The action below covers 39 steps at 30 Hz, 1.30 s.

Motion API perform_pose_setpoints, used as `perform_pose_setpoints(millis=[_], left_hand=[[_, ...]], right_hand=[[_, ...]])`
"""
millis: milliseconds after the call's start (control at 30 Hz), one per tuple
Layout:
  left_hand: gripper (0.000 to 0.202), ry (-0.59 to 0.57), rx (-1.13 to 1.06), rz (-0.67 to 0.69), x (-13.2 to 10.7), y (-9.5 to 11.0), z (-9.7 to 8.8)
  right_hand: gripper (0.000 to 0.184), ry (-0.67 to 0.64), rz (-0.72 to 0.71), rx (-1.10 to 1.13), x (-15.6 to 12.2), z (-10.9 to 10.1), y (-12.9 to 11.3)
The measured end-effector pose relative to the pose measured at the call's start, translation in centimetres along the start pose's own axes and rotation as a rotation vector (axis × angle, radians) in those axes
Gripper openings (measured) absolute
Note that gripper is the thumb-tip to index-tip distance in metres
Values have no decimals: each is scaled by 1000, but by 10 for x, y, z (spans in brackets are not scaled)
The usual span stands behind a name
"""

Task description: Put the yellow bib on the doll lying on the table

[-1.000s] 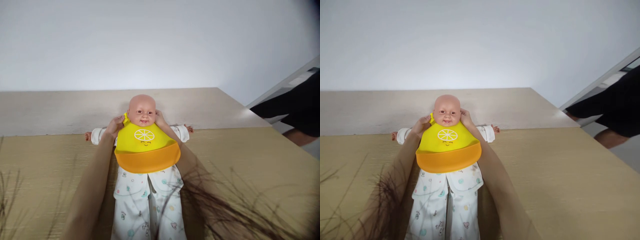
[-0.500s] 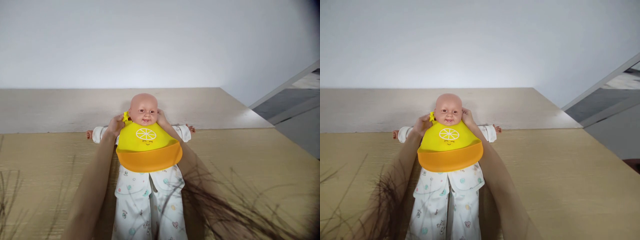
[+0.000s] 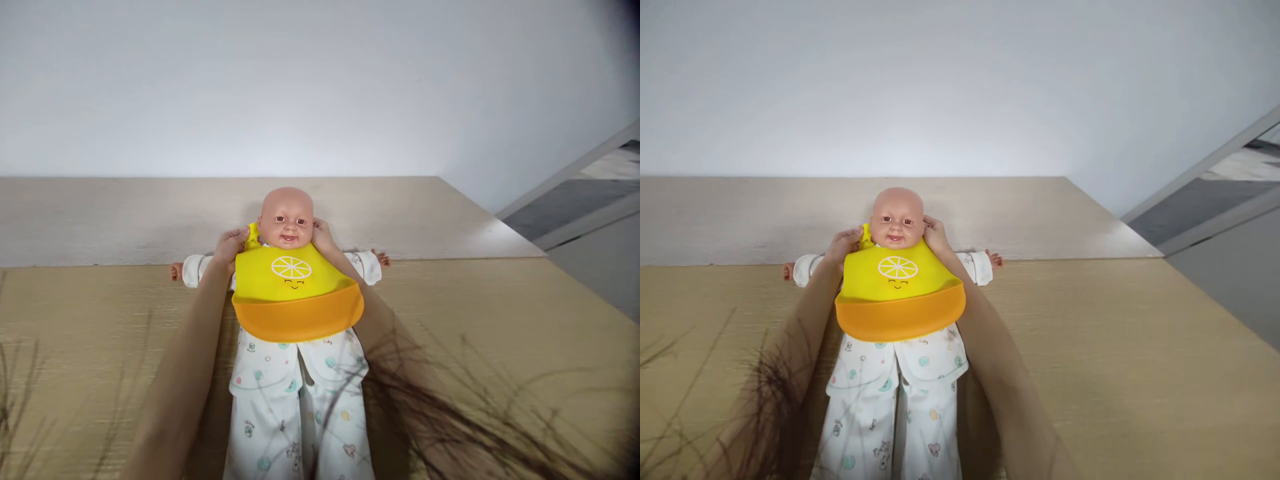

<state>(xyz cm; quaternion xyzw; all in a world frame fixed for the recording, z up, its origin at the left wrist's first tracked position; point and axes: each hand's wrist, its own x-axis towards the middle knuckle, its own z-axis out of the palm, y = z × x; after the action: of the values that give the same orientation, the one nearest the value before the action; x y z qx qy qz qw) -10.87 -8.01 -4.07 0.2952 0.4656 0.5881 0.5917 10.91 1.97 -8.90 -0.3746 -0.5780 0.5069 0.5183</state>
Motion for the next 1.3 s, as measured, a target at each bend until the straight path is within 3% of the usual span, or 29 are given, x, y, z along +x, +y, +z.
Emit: perform_pose_setpoints(millis=[300, 667, 800, 1000, 1300], left_hand=[[15, -24, 39, -10, -3, 3, -3], [10, -131, -46, 14, -9, 5, 2], [11, -121, -2, -2, -8, 6, 1], [29, -129, 70, -39, -8, 12, 0], [25, -135, 257, -1, -11, 18, -6]], right_hand=[[28, 23, 22, 50, -3, -1, -3], [31, 8, 25, 84, 4, 0, 8], [34, -14, 63, 95, 4, -2, 6], [33, 17, 87, 76, -4, 0, -7], [34, -10, 124, 169, -7, 3, -4]])
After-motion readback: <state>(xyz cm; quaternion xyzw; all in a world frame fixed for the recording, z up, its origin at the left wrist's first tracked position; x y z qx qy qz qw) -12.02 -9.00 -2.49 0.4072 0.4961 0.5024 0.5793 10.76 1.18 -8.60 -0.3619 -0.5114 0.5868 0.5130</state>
